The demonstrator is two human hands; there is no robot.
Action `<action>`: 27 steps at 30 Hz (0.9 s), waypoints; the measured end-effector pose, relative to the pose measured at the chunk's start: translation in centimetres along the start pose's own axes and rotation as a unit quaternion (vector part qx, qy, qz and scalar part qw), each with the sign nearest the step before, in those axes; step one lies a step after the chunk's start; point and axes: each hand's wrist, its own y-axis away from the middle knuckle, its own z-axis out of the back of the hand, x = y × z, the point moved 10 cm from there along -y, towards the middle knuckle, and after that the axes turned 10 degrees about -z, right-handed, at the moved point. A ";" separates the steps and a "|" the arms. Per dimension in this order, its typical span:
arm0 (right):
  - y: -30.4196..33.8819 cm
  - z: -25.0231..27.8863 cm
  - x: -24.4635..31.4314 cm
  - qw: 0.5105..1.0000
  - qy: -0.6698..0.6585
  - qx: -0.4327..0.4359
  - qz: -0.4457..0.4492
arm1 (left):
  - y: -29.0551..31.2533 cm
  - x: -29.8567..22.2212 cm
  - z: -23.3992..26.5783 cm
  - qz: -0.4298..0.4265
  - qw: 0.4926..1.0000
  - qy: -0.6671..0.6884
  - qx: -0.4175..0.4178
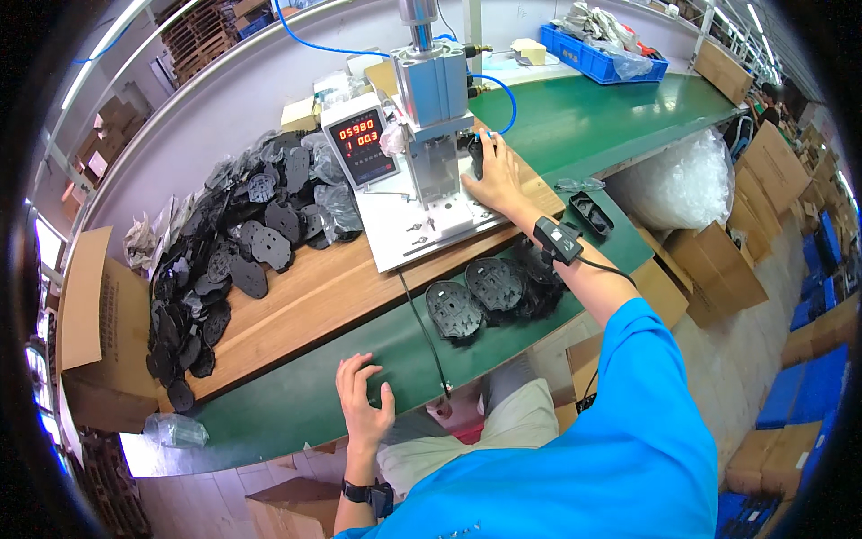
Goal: Operating a pneumatic press machine to join plastic component housings on an electronics assembly line.
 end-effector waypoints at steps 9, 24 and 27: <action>-3.3 1.7 0.2 0.994 -0.048 -0.101 0.014 | -0.3 0.0 -0.1 -0.003 1.000 -0.006 0.002; -3.0 -1.0 -0.8 0.995 0.061 -0.019 -0.071 | -0.3 -0.2 -0.4 -0.002 1.000 -0.007 0.015; -2.8 -0.4 -0.1 0.994 0.072 -0.017 -0.075 | -0.2 0.0 -0.2 -0.003 1.000 -0.008 0.012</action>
